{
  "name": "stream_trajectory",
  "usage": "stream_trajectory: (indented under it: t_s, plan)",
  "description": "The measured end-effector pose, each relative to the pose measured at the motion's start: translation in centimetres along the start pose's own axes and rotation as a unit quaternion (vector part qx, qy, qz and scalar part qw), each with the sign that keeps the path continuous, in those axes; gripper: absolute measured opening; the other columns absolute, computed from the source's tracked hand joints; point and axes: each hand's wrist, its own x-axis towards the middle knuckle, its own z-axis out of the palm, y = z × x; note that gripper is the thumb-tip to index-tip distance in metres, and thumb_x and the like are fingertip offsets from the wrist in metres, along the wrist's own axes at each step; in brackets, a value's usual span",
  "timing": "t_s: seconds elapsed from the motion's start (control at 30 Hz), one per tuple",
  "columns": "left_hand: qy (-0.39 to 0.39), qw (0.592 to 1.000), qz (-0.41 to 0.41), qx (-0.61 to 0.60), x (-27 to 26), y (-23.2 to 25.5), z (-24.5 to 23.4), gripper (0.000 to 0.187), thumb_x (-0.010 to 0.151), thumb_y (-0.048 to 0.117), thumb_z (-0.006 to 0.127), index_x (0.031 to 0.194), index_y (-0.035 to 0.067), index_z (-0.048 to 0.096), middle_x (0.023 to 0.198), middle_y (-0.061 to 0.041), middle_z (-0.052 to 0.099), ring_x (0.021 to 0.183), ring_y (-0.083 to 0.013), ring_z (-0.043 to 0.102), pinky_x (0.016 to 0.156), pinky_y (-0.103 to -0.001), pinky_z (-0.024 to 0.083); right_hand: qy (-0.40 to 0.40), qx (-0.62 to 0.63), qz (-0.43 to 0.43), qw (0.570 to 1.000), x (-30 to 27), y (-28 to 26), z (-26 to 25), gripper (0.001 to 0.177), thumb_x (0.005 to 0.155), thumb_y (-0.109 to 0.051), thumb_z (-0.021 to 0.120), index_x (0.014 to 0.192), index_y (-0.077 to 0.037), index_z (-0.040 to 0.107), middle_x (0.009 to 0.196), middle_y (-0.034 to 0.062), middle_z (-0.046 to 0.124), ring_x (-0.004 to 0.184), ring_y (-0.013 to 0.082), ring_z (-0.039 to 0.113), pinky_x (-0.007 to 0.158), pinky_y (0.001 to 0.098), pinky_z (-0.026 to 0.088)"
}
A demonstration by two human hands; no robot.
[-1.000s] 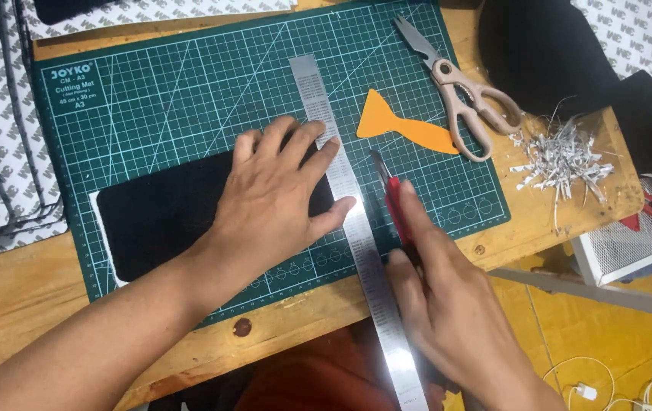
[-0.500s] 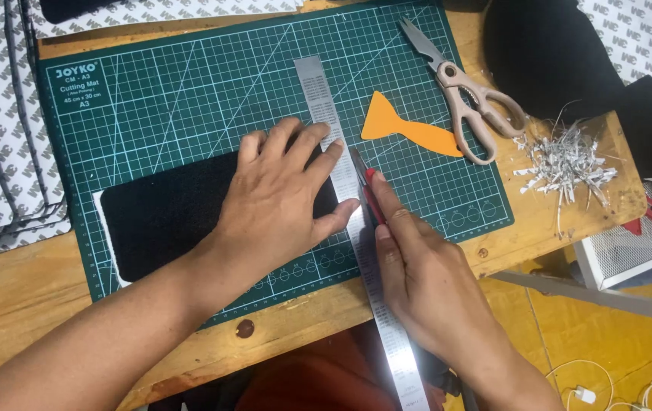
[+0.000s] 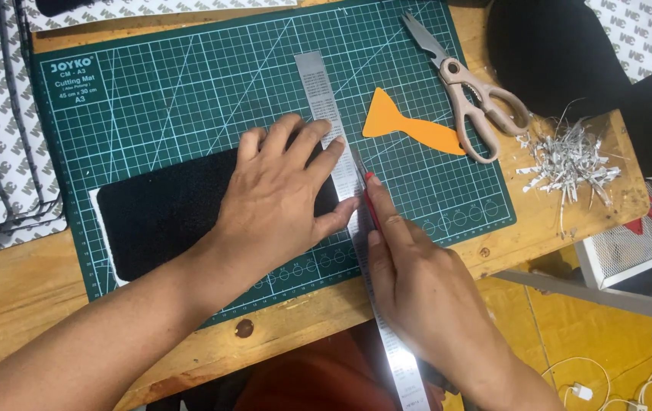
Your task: Trimming and cutting a rectangular piece of black material using scissors, a utility knife, and a metal ruler on a cutting mat.
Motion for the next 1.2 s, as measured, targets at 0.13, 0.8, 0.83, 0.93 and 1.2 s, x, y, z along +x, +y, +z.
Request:
stream_trajectory:
  t_s: [0.13, 0.8, 0.83, 0.93, 1.2]
  plan:
    - [0.009, 1.000, 0.001, 0.005, 0.0, 0.0, -0.1, 0.069, 0.090, 0.065, 0.067, 0.135, 0.012, 0.065, 0.142, -0.008, 0.058, 0.130, -0.0325, 0.048, 0.100, -0.049, 0.037, -0.024, -0.023, 0.036, 0.999, -0.3, 0.1, 0.2, 0.064, 0.101, -0.027, 0.043, 0.163, -0.020, 0.028, 0.124, 0.0172, 0.070, 0.069, 0.0509, 0.069, 0.055, 0.0632, 0.053]
    - [0.019, 1.000, 0.007, 0.008, 0.0, 0.0, 0.1, 0.069, 0.093, 0.065, 0.063, 0.134, 0.011, 0.065, 0.141, -0.009, 0.059, 0.129, -0.0323, 0.049, 0.099, -0.049, 0.038, -0.043, -0.056, 0.047, 0.996, -6.1, 3.4, 2.1, 0.072, 0.098, -0.030, 0.047, 0.165, -0.025, 0.021, 0.114, 0.0092, 0.070, 0.068, 0.0441, 0.070, 0.059, 0.0568, 0.055]
    - [0.004, 1.000, 0.002, 0.010, 0.0, 0.0, 0.1, 0.070, 0.094, 0.066, 0.061, 0.137, 0.011, 0.064, 0.143, -0.009, 0.058, 0.131, -0.0322, 0.048, 0.099, -0.050, 0.038, -0.060, -0.042, 0.065, 0.995, -6.3, 3.5, 2.1, 0.074, 0.097, -0.030, 0.047, 0.165, -0.028, 0.019, 0.114, 0.0069, 0.070, 0.073, 0.0424, 0.071, 0.061, 0.0537, 0.055]
    - [0.014, 1.000, 0.006, 0.001, -0.1, 0.0, 0.1, 0.069, 0.094, 0.065, 0.062, 0.136, 0.011, 0.065, 0.143, -0.009, 0.058, 0.130, -0.0329, 0.049, 0.100, -0.050, 0.038, -0.047, -0.042, 0.066, 0.996, -7.6, 4.2, 2.2, 0.073, 0.096, -0.029, 0.050, 0.164, -0.029, 0.022, 0.114, 0.0044, 0.072, 0.070, 0.0418, 0.072, 0.063, 0.0549, 0.057]
    - [0.025, 1.000, 0.004, -0.005, -0.2, 0.0, 0.2, 0.068, 0.093, 0.063, 0.063, 0.135, 0.010, 0.066, 0.142, -0.010, 0.060, 0.129, -0.0330, 0.049, 0.099, -0.050, 0.039, -0.028, -0.001, 0.201, 0.979, -7.6, 4.4, -2.1, 0.066, 0.092, -0.042, 0.049, 0.157, -0.049, 0.039, 0.139, 0.0010, 0.070, 0.109, 0.0333, 0.074, 0.085, 0.0451, 0.057]
